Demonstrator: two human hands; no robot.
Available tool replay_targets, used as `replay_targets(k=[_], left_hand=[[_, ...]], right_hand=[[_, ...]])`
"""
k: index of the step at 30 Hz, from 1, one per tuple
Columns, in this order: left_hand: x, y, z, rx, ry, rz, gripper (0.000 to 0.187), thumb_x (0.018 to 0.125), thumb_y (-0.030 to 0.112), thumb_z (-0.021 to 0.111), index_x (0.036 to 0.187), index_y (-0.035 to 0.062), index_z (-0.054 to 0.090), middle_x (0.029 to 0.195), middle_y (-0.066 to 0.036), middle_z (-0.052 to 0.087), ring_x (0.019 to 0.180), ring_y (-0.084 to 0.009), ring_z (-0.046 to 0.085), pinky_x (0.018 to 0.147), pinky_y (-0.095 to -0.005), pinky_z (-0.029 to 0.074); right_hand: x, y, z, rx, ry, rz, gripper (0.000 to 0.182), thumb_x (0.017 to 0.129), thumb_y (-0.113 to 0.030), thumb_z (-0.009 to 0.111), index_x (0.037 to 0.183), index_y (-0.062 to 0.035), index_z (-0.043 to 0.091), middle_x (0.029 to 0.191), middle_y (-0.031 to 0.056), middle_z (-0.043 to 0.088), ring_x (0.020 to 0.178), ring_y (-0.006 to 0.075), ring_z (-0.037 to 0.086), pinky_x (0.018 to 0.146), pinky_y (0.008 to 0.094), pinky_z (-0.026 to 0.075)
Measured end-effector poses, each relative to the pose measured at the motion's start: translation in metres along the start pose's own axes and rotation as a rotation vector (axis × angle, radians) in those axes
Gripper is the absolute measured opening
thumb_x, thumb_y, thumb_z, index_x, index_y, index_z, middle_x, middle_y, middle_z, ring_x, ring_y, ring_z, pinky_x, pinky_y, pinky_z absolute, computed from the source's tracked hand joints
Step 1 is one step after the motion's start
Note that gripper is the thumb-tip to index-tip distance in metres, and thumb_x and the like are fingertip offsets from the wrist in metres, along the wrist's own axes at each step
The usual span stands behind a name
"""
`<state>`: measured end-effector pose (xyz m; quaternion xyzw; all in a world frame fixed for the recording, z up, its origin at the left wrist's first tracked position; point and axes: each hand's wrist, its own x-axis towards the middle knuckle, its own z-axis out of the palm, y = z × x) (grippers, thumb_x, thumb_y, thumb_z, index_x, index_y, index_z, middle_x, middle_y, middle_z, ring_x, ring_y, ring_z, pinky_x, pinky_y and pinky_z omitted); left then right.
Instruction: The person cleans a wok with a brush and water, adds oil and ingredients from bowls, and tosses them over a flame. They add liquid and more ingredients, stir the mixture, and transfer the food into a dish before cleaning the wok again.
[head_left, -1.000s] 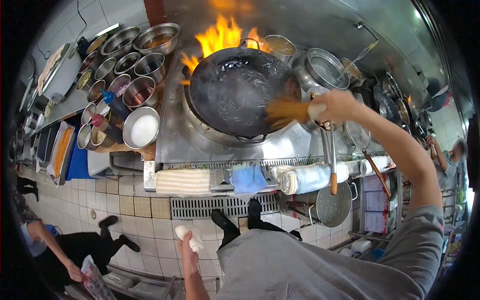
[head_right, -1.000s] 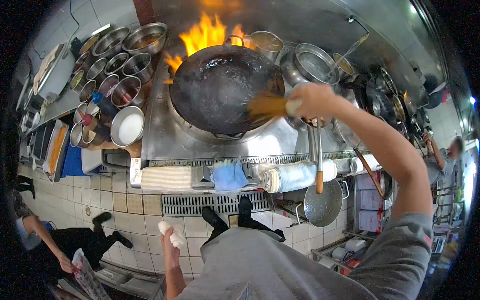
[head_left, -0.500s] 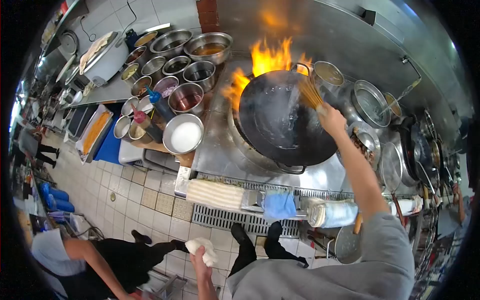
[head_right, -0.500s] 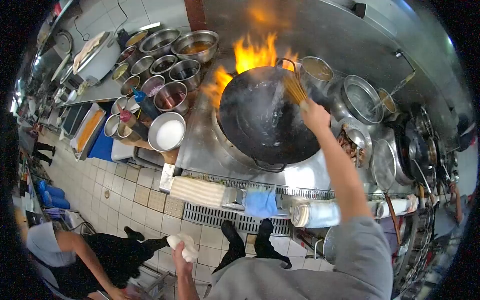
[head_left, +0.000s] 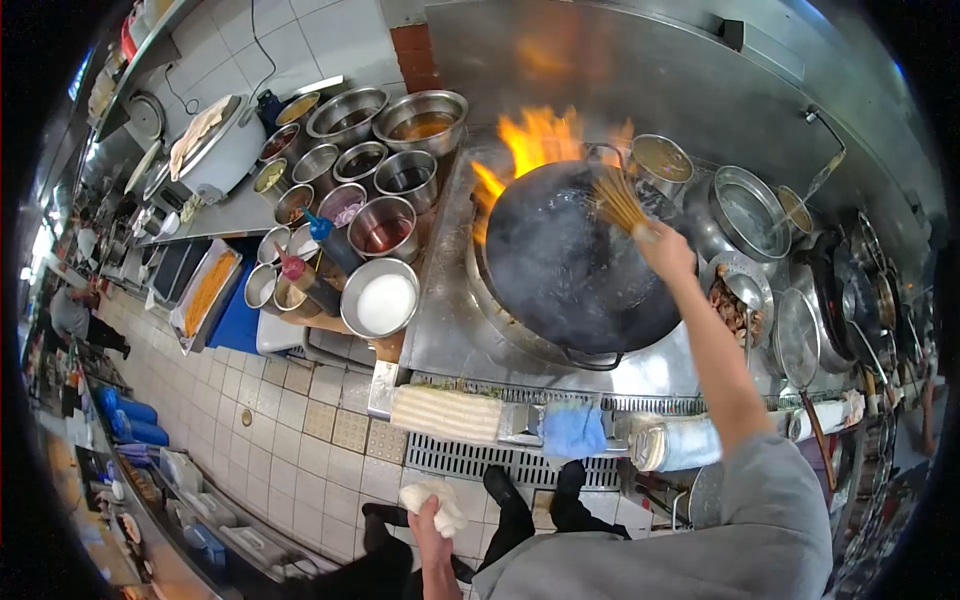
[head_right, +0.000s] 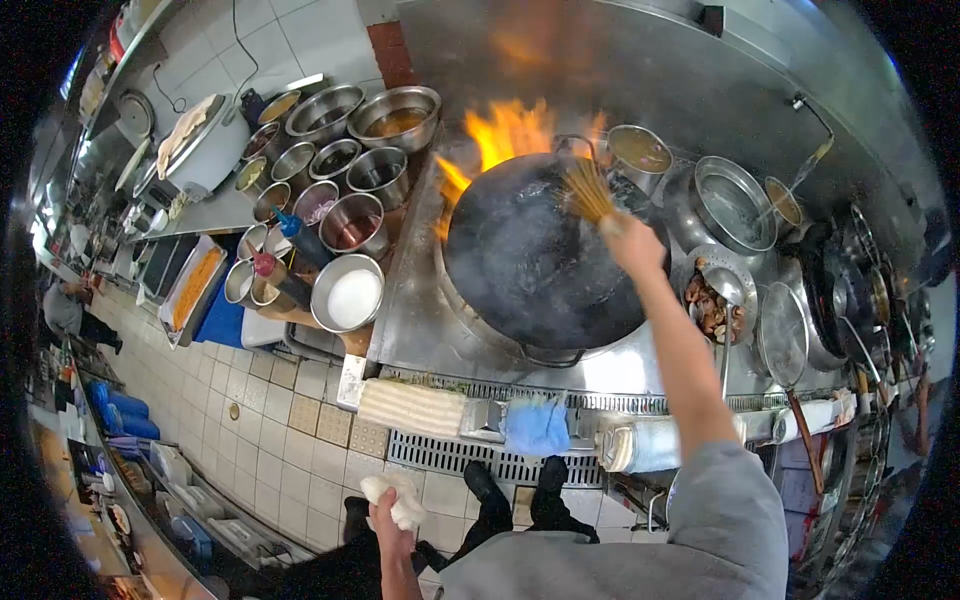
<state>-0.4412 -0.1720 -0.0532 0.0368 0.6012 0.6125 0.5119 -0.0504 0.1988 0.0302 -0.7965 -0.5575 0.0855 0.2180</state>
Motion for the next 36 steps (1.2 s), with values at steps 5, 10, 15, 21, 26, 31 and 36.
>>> replay_targets(k=[5,10,15,21,26,31,36], left_hand=[[0.014,0.004,0.030,0.040,-0.130,-0.024,0.040,0.080,0.011,0.059,0.116,-0.0009,0.049,0.101,-0.012,0.058,0.088,-0.0210,0.059,0.072,-0.0330,0.050],[0.031,0.002,0.042,0.046,-0.188,0.002,0.040,0.080,0.008,0.060,0.117,-0.0016,0.048,0.102,-0.013,0.059,0.090,-0.0219,0.060,0.075,-0.0335,0.050],[0.097,0.001,0.076,0.051,-0.321,-0.099,0.043,0.082,0.016,0.058,0.118,-0.0031,0.045,0.102,-0.016,0.058,0.085,-0.0313,0.063,0.069,-0.0418,0.053],[0.131,-0.017,0.077,-0.048,-0.337,-0.106,0.047,0.082,0.019,0.057,0.120,-0.0025,0.041,0.105,-0.019,0.056,0.091,-0.0383,0.062,0.070,-0.0449,0.054],[0.128,-0.013,0.085,-0.071,-0.306,-0.110,0.046,0.080,0.016,0.058,0.118,-0.0036,0.041,0.105,-0.018,0.055,0.089,-0.0350,0.062,0.074,-0.0445,0.055],[0.117,-0.012,0.059,-0.108,-0.286,-0.146,0.044,0.081,0.019,0.058,0.116,-0.0034,0.042,0.103,-0.019,0.055,0.084,-0.0335,0.061,0.072,-0.0447,0.055],[0.043,-0.007,-0.004,-0.086,-0.231,-0.169,0.051,0.083,0.025,0.052,0.123,-0.0035,0.038,0.103,-0.021,0.056,0.088,-0.0356,0.060,0.069,-0.0449,0.054]], right_hand=[[-0.058,-0.061,0.061,0.420,-0.280,-0.021,0.052,0.070,-0.038,0.069,0.115,-0.0132,0.059,0.109,0.0138,0.062,0.101,0.0303,0.060,0.087,0.0398,0.045],[-0.083,-0.062,0.053,0.537,-0.397,0.060,0.051,0.073,-0.035,0.067,0.119,-0.0145,0.056,0.101,0.0122,0.065,0.094,0.0261,0.062,0.082,0.0372,0.047],[-0.053,-0.091,0.068,0.853,-0.362,0.306,0.048,0.074,-0.033,0.067,0.118,-0.0154,0.057,0.105,0.0124,0.064,0.098,0.0280,0.061,0.083,0.0372,0.046],[-0.083,0.020,-0.039,-0.110,-0.425,-0.326,0.047,0.074,-0.040,0.067,0.118,-0.0245,0.059,0.104,0.0087,0.065,0.096,0.0270,0.062,0.084,0.0371,0.048],[0.021,-0.003,-0.004,-0.095,-0.021,-0.082,0.046,0.073,-0.041,0.066,0.114,-0.0219,0.061,0.097,0.0114,0.066,0.091,0.0301,0.063,0.079,0.0437,0.050],[-0.057,-0.021,0.048,0.087,-0.131,-0.395,0.044,0.075,-0.036,0.063,0.116,-0.0199,0.058,0.088,0.0129,0.067,0.084,0.0353,0.063,0.077,0.0440,0.049],[-0.073,0.034,-0.047,-0.302,-0.289,-0.372,0.041,0.078,-0.037,0.060,0.116,-0.0226,0.057,0.085,0.0111,0.067,0.078,0.0320,0.065,0.069,0.0445,0.051]])
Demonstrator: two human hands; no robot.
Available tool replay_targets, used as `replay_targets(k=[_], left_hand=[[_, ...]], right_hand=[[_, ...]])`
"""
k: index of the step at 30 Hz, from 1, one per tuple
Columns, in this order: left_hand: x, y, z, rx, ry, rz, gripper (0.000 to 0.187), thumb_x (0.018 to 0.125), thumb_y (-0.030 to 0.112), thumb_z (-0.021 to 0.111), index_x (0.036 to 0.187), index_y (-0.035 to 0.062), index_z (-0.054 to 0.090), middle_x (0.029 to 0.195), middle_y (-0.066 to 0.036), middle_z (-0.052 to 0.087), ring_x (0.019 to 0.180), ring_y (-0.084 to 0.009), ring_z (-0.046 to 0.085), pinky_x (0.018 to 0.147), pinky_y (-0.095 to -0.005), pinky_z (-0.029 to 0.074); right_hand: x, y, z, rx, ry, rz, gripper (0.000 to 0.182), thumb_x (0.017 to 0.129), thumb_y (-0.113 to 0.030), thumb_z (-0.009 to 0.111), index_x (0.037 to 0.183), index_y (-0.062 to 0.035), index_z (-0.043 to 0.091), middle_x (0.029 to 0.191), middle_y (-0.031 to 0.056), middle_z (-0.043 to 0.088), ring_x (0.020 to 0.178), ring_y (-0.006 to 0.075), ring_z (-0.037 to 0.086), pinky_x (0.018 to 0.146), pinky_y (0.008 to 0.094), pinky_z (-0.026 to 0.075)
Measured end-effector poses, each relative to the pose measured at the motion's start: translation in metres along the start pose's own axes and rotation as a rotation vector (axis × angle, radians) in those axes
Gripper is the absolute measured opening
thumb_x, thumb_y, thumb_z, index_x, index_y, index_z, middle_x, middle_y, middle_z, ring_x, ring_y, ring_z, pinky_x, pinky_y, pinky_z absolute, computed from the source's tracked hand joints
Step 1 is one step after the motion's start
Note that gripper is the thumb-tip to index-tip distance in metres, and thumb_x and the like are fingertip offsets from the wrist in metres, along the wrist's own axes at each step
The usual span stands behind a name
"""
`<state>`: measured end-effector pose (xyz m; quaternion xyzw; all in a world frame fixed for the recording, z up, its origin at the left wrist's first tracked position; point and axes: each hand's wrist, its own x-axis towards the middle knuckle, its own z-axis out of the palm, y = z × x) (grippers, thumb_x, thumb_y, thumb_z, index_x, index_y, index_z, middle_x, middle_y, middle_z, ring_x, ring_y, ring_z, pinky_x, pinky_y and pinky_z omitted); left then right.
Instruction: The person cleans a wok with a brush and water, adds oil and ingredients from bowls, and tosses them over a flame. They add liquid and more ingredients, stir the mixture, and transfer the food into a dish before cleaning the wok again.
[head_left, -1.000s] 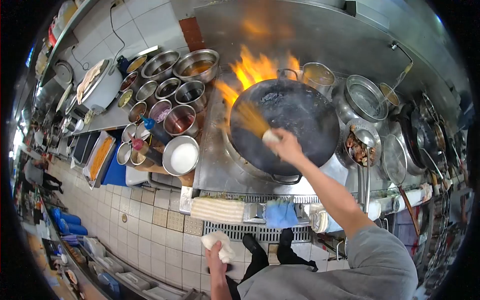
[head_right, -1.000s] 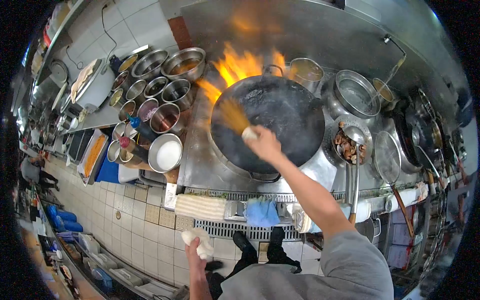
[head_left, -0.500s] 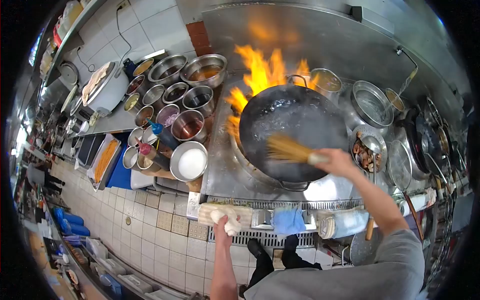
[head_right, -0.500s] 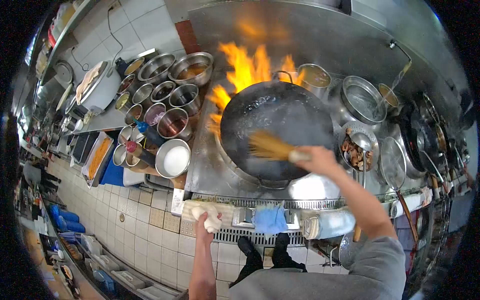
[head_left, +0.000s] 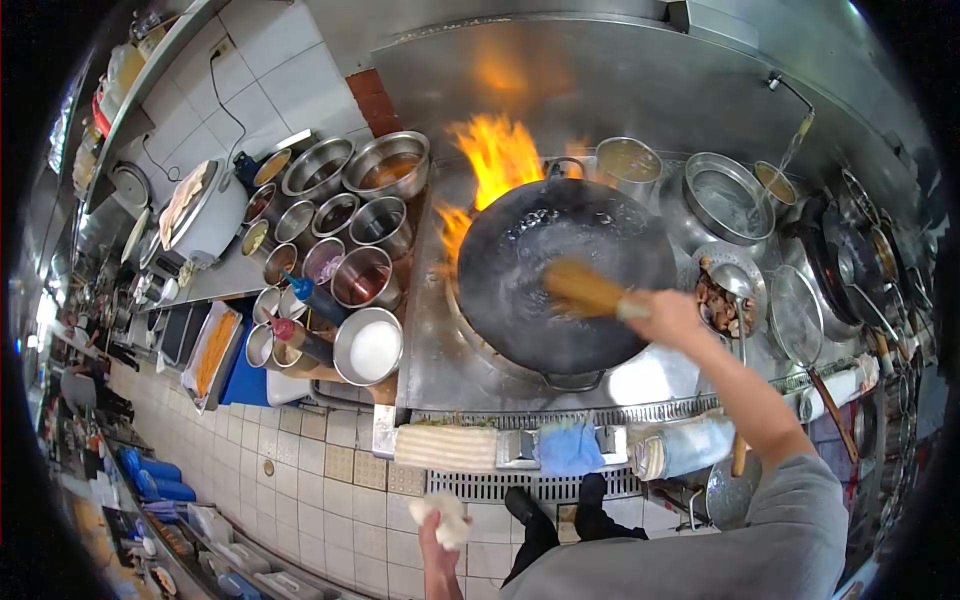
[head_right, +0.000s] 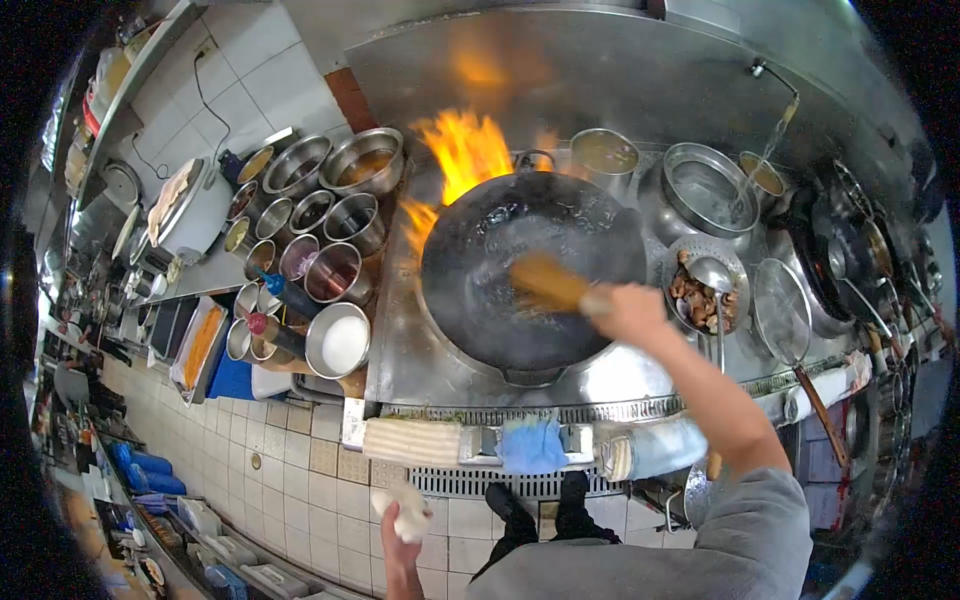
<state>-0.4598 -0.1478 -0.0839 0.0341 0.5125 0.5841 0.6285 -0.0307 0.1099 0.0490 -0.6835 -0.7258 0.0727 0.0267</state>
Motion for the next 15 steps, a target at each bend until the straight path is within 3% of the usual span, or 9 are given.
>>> replay_targets(k=[2,4,6,8,10,12,15], left_hand=[[-0.024,-0.001,-0.001,-0.012,-0.030,-0.027,0.053,0.083,0.025,0.053,0.124,-0.0037,0.037,0.104,-0.022,0.056,0.090,-0.0360,0.060,0.069,-0.0452,0.054],[-0.033,-0.009,0.014,0.044,-0.111,-0.046,0.051,0.083,0.023,0.052,0.124,-0.0040,0.038,0.107,-0.023,0.056,0.091,-0.0362,0.060,0.070,-0.0452,0.054],[-0.023,-0.017,0.036,0.118,-0.124,-0.065,0.049,0.084,0.021,0.053,0.123,-0.0044,0.040,0.106,-0.022,0.057,0.092,-0.0347,0.061,0.071,-0.0431,0.055],[-0.017,-0.016,0.076,0.205,-0.172,-0.043,0.045,0.084,0.016,0.056,0.121,-0.0049,0.042,0.103,-0.020,0.058,0.090,-0.0315,0.062,0.071,-0.0400,0.055],[-0.009,-0.021,0.107,0.219,-0.172,-0.025,0.043,0.083,0.014,0.057,0.120,-0.0049,0.043,0.103,-0.018,0.059,0.090,-0.0294,0.062,0.072,-0.0385,0.054],[0.001,-0.026,0.124,0.221,-0.168,0.002,0.041,0.083,0.012,0.059,0.118,-0.0049,0.045,0.102,-0.017,0.060,0.089,-0.0273,0.062,0.072,-0.0369,0.054],[0.020,-0.035,0.127,0.249,-0.293,0.031,0.045,0.084,0.018,0.061,0.121,-0.0020,0.045,0.105,-0.017,0.059,0.086,-0.0283,0.063,0.069,-0.0395,0.055]], right_hand=[[0.043,0.033,-0.003,-0.009,0.157,0.112,0.038,0.078,-0.039,0.058,0.113,-0.0222,0.060,0.087,0.0107,0.067,0.080,0.0320,0.065,0.070,0.0439,0.051],[0.099,0.011,0.008,0.259,0.328,0.306,0.037,0.078,-0.039,0.060,0.110,-0.0205,0.062,0.092,0.0104,0.067,0.085,0.0309,0.064,0.075,0.0424,0.051],[0.116,-0.040,0.022,0.700,0.209,0.395,0.044,0.071,-0.039,0.068,0.110,-0.0175,0.063,0.106,0.0115,0.064,0.100,0.0293,0.060,0.085,0.0393,0.047],[0.105,-0.079,0.061,0.787,0.227,0.216,0.048,0.070,-0.036,0.069,0.113,-0.0164,0.060,0.106,0.0145,0.063,0.100,0.0313,0.060,0.086,0.0415,0.047],[0.057,-0.089,0.054,0.743,0.127,0.024,0.047,0.072,-0.035,0.067,0.114,-0.0157,0.059,0.103,0.0145,0.064,0.096,0.0327,0.061,0.085,0.0438,0.047],[0.003,-0.068,0.028,0.411,-0.049,-0.110,0.042,0.074,-0.032,0.063,0.114,-0.0174,0.059,0.094,0.0143,0.066,0.088,0.0325,0.064,0.079,0.0439,0.049],[-0.020,-0.011,-0.024,-0.093,-0.095,-0.029,0.029,0.075,-0.029,0.060,0.100,-0.0153,0.065,0.083,0.0121,0.067,0.079,0.0273,0.066,0.067,0.0405,0.052]])
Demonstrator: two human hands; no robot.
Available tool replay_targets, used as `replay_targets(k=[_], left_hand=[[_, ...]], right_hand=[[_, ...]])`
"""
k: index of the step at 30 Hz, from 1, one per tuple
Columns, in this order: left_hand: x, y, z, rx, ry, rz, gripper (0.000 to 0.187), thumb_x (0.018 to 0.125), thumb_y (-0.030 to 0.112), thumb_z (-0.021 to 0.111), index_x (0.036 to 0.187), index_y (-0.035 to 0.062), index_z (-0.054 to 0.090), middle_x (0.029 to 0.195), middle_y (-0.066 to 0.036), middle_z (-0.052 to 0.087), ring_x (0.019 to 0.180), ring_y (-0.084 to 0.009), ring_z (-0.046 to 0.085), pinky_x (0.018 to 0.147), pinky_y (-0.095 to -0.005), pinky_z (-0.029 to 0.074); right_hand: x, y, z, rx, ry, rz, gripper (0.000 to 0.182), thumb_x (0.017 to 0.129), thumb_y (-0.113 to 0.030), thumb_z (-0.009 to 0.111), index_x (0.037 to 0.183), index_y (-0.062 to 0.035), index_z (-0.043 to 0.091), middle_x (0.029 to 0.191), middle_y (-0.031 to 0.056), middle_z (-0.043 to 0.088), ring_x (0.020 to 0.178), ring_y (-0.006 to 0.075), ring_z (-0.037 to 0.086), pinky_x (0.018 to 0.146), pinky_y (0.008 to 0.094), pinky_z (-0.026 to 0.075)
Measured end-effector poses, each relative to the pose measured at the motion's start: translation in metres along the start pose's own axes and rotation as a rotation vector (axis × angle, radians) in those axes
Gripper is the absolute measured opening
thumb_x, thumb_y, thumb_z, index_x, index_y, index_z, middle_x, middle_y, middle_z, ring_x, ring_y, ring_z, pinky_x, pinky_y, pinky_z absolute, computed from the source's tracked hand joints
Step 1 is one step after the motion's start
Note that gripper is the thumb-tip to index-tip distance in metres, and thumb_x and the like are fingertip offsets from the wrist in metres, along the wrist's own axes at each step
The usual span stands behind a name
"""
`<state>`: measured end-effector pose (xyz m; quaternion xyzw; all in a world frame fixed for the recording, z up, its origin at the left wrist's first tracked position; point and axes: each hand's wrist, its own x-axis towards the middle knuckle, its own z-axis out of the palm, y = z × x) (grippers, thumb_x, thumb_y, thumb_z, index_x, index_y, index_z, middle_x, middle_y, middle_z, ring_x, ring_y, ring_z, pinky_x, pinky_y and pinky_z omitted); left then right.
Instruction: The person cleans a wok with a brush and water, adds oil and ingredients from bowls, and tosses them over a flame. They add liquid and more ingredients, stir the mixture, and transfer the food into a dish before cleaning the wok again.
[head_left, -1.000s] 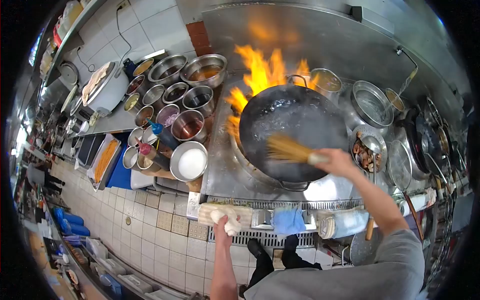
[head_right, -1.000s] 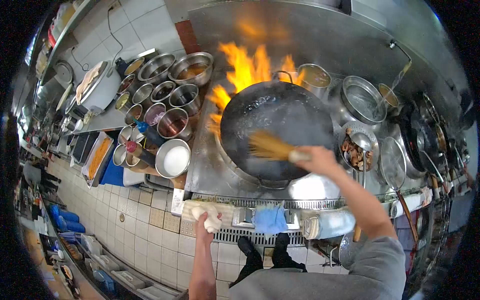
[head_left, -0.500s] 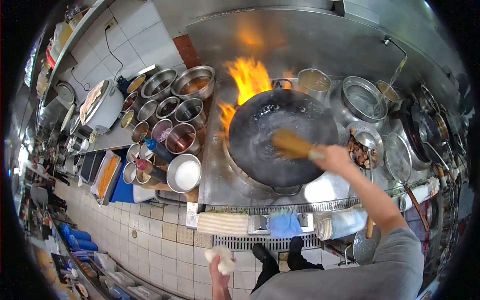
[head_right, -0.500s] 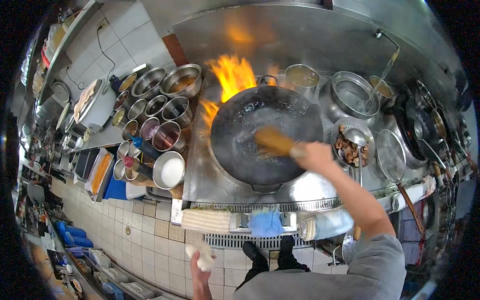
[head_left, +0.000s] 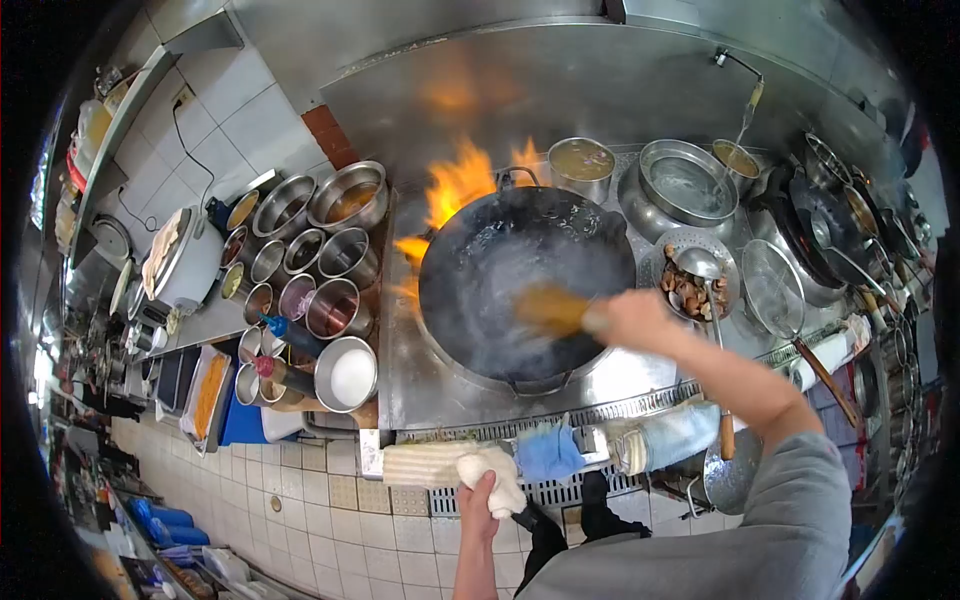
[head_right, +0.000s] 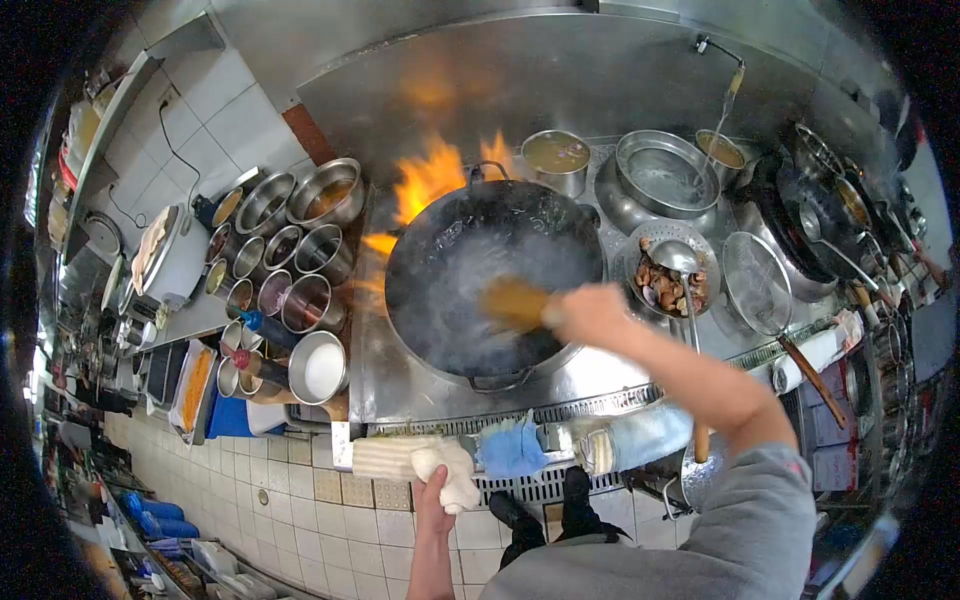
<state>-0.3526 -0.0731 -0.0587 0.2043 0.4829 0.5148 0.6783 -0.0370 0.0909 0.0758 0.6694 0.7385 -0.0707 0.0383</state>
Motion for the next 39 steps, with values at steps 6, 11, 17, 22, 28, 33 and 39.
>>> replay_targets(k=[6,11,17,22,28,33,39], left_hand=[[0.021,0.001,0.052,-0.048,0.010,-0.068,0.045,0.084,0.023,0.062,0.119,-0.0007,0.045,0.104,-0.016,0.060,0.087,-0.0293,0.063,0.069,-0.0394,0.055],[0.073,0.013,0.089,0.024,-0.037,-0.199,0.048,0.093,0.045,0.040,0.116,0.0038,0.046,0.102,-0.011,0.061,0.091,-0.0236,0.062,0.072,-0.0378,0.053],[0.093,0.018,0.124,0.118,-0.060,-0.239,0.043,0.090,0.053,0.039,0.105,0.0138,0.049,0.088,-0.007,0.062,0.077,-0.0242,0.062,0.053,-0.0383,0.045],[0.118,0.015,0.126,-0.003,0.024,-0.304,0.032,0.087,0.045,0.050,0.091,0.0142,0.055,0.080,-0.004,0.061,0.070,-0.0210,0.061,0.049,-0.0347,0.045],[0.121,-0.003,0.114,-0.051,-0.011,-0.040,0.012,0.086,0.021,0.054,0.090,0.0100,0.056,0.077,-0.003,0.061,0.065,-0.0177,0.061,0.051,-0.0319,0.050],[0.078,0.015,0.089,0.072,0.059,0.102,0.011,0.080,0.011,0.055,0.089,0.0037,0.054,0.077,-0.008,0.061,0.065,-0.0205,0.062,0.056,-0.0334,0.053],[0.050,0.080,0.095,0.383,0.062,0.205,0.021,0.073,-0.002,0.053,0.094,0.0004,0.053,0.081,-0.007,0.058,0.068,-0.0174,0.060,0.058,-0.0304,0.050]], right_hand=[[0.159,0.014,0.015,0.387,0.292,0.342,0.030,0.079,-0.032,0.053,0.101,-0.0148,0.066,0.094,0.0141,0.066,0.092,0.0327,0.062,0.078,0.0446,0.049],[0.033,-0.080,0.052,0.271,0.246,-0.156,0.020,0.071,-0.022,0.056,0.079,-0.0054,0.063,0.073,0.0190,0.064,0.069,0.0328,0.065,0.059,0.0438,0.051],[0.001,0.076,-0.038,0.057,0.038,0.187,0.029,0.077,-0.023,0.052,0.095,-0.0036,0.065,0.096,0.0137,0.066,0.091,0.0281,0.064,0.073,0.0413,0.051],[-0.054,0.071,-0.055,0.406,0.488,0.332,0.040,0.080,-0.032,0.055,0.113,-0.0109,0.060,0.101,0.0167,0.064,0.098,0.0334,0.060,0.083,0.0427,0.047],[-0.123,0.050,0.056,1.193,0.381,0.356,0.052,0.078,-0.033,0.064,0.123,-0.0094,0.054,0.075,0.0083,0.064,0.052,0.0133,0.057,0.048,0.0274,0.045],[-0.174,-0.001,0.080,1.844,0.588,0.315,0.047,0.084,-0.022,0.064,0.127,-0.0099,0.051,0.083,0.0028,0.062,0.047,0.0037,0.046,0.039,0.0210,0.037],[-0.206,-0.043,0.115,1.927,0.531,0.359,0.046,0.084,-0.018,0.063,0.128,-0.0117,0.050,0.085,0.0009,0.061,0.057,0.0049,0.051,0.041,0.0203,0.039]])
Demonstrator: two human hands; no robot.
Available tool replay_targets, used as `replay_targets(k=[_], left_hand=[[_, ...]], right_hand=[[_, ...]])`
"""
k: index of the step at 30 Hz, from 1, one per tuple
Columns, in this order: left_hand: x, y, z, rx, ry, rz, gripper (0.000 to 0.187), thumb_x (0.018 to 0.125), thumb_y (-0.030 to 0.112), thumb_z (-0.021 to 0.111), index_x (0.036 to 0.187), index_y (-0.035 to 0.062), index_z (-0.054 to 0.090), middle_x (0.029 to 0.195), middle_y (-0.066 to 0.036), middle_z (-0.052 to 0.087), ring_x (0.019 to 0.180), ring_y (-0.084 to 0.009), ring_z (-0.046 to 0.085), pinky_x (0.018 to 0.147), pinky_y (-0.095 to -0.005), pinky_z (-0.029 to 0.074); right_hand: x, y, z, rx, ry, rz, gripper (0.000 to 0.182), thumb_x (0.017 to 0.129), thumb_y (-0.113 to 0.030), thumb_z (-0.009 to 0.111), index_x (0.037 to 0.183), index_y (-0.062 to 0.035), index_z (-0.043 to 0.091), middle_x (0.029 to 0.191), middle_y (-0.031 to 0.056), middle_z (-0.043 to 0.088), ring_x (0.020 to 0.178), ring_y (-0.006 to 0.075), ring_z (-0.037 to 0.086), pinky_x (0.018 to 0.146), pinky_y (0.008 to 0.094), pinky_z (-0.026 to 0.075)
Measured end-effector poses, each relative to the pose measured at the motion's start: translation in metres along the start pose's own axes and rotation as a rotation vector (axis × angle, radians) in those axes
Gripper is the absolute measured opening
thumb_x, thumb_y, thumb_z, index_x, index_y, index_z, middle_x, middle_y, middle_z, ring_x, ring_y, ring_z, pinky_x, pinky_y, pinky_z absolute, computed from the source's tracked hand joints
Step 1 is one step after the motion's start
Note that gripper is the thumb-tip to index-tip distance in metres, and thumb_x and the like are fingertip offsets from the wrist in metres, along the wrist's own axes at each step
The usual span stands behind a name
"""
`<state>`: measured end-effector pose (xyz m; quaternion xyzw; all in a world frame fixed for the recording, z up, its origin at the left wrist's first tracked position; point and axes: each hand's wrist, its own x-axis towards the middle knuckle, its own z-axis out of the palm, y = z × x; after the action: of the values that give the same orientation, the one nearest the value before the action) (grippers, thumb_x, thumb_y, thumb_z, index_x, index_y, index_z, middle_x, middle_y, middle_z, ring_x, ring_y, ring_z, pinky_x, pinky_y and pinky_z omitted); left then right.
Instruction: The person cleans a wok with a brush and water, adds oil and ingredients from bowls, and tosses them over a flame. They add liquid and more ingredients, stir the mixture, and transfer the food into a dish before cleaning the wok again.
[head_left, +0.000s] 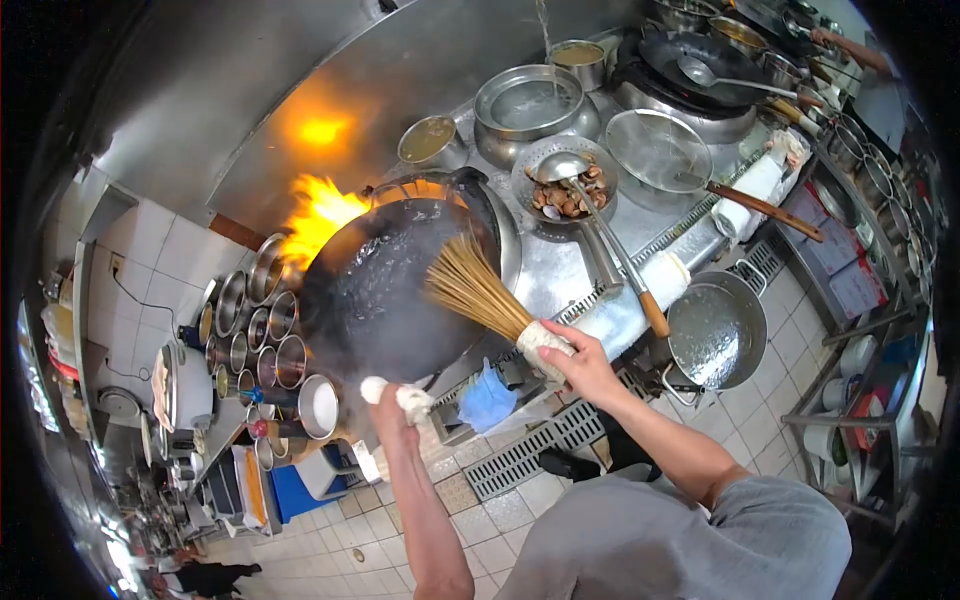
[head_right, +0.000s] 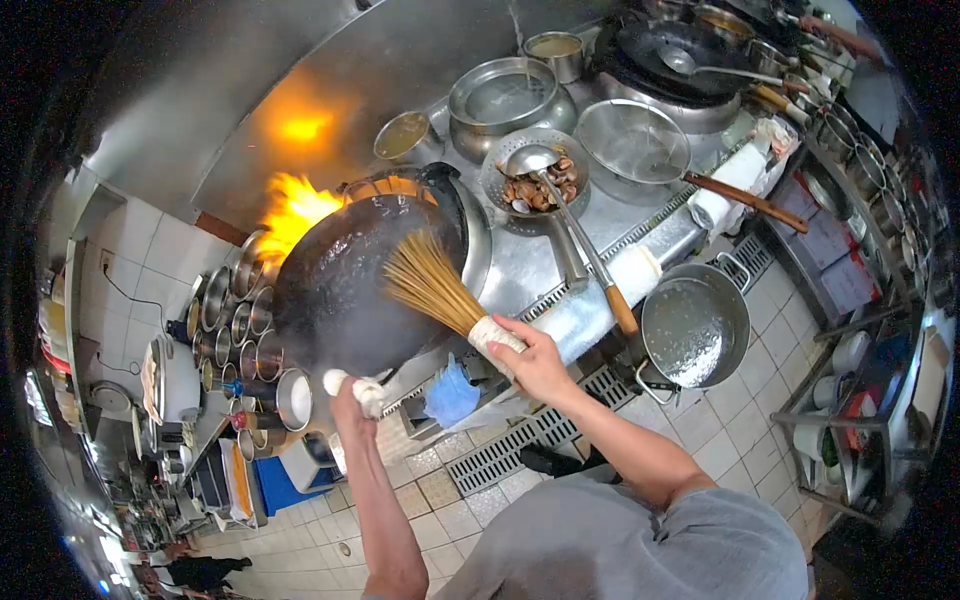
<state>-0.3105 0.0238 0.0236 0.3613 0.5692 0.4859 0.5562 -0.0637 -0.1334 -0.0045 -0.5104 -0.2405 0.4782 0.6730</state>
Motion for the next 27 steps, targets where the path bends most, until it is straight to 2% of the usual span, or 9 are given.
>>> replay_targets(k=[6,12,14,16,18,20,22,24,27], left_hand=[[0.007,0.040,0.010,0.247,-0.106,0.284,0.028,0.068,-0.002,0.053,0.096,-0.0007,0.050,0.084,-0.006,0.054,0.071,-0.0157,0.055,0.062,-0.0274,0.046],[-0.051,0.087,0.064,0.401,-0.086,0.516,0.031,0.070,0.002,0.054,0.100,-0.0032,0.047,0.083,-0.007,0.054,0.075,-0.0166,0.054,0.068,-0.0272,0.045],[-0.076,0.092,0.079,0.611,-0.028,0.621,0.037,0.071,0.003,0.055,0.106,-0.0037,0.046,0.088,-0.012,0.057,0.078,-0.0198,0.056,0.072,-0.0301,0.046],[-0.079,0.074,0.070,0.747,-0.026,0.600,0.048,0.071,0.003,0.057,0.116,-0.0039,0.043,0.099,-0.017,0.057,0.088,-0.0240,0.057,0.078,-0.0339,0.046],[-0.095,0.045,0.058,0.889,0.030,1.008,0.056,0.070,0.002,0.058,0.123,-0.0046,0.040,0.106,-0.019,0.054,0.095,-0.0272,0.055,0.084,-0.0358,0.044],[-0.108,0.007,0.040,0.767,0.033,0.892,0.058,0.071,0.002,0.059,0.125,-0.0058,0.038,0.105,-0.020,0.053,0.093,-0.0300,0.055,0.084,-0.0359,0.043],[-0.098,-0.031,0.014,0.777,0.065,0.859,0.062,0.072,0.002,0.058,0.128,-0.0065,0.034,0.107,-0.019,0.053,0.093,-0.0286,0.055,0.085,-0.0356,0.044],[-0.092,-0.044,0.011,0.541,0.169,0.697,0.063,0.073,0.002,0.058,0.130,-0.0067,0.031,0.109,-0.018,0.052,0.094,-0.0261,0.055,0.087,-0.0354,0.043],[-0.092,-0.011,0.028,0.490,0.195,0.648,0.057,0.075,0.002,0.055,0.127,-0.0062,0.033,0.108,-0.015,0.052,0.092,-0.0229,0.054,0.085,-0.0330,0.044]], right_hand=[[0.002,0.024,0.017,-0.212,-0.023,-0.200,0.048,0.085,-0.017,0.062,0.130,-0.0112,0.048,0.092,0.0019,0.061,0.063,0.0069,0.054,0.053,0.0224,0.045],[0.015,-0.019,0.047,-0.648,-0.137,-0.097,0.058,0.076,-0.036,0.067,0.123,-0.0061,0.053,0.093,0.0147,0.066,0.065,0.0225,0.063,0.065,0.0289,0.049],[0.042,-0.001,0.061,-0.525,0.023,-0.449,0.051,0.078,-0.032,0.064,0.122,-0.0097,0.055,0.084,0.0151,0.067,0.070,0.0262,0.065,0.071,0.0352,0.050],[0.075,-0.012,0.069,-0.142,0.028,-0.148,0.048,0.079,-0.025,0.065,0.121,-0.0059,0.055,0.078,0.0115,0.067,0.058,0.0206,0.062,0.057,0.0338,0.050],[0.098,-0.035,0.069,0.120,0.075,0.006,0.048,0.080,-0.020,0.065,0.122,-0.0023,0.052,0.070,0.0077,0.061,0.040,0.0089,0.048,0.031,0.0241,0.036],[0.099,-0.047,0.072,0.219,0.089,0.044,0.048,0.081,-0.020,0.065,0.123,-0.0025,0.051,0.077,0.0089,0.064,0.051,0.0144,0.057,0.044,0.0266,0.047],[0.074,-0.024,0.083,-0.031,0.052,-0.280,0.049,0.081,-0.021,0.066,0.124,-0.0029,0.050,0.077,0.0059,0.064,0.051,0.0118,0.057,0.044,0.0281,0.045],[0.033,-0.007,0.067,-0.491,-0.139,-0.350,0.051,0.078,-0.032,0.067,0.124,-0.0152,0.054,0.091,0.0154,0.066,0.084,0.0311,0.065,0.078,0.0385,0.050],[0.034,0.000,0.001,-0.952,-0.274,-0.178,0.051,0.076,-0.040,0.066,0.123,-0.0234,0.055,0.083,0.0151,0.066,0.078,0.0312,0.065,0.072,0.0391,0.051]])
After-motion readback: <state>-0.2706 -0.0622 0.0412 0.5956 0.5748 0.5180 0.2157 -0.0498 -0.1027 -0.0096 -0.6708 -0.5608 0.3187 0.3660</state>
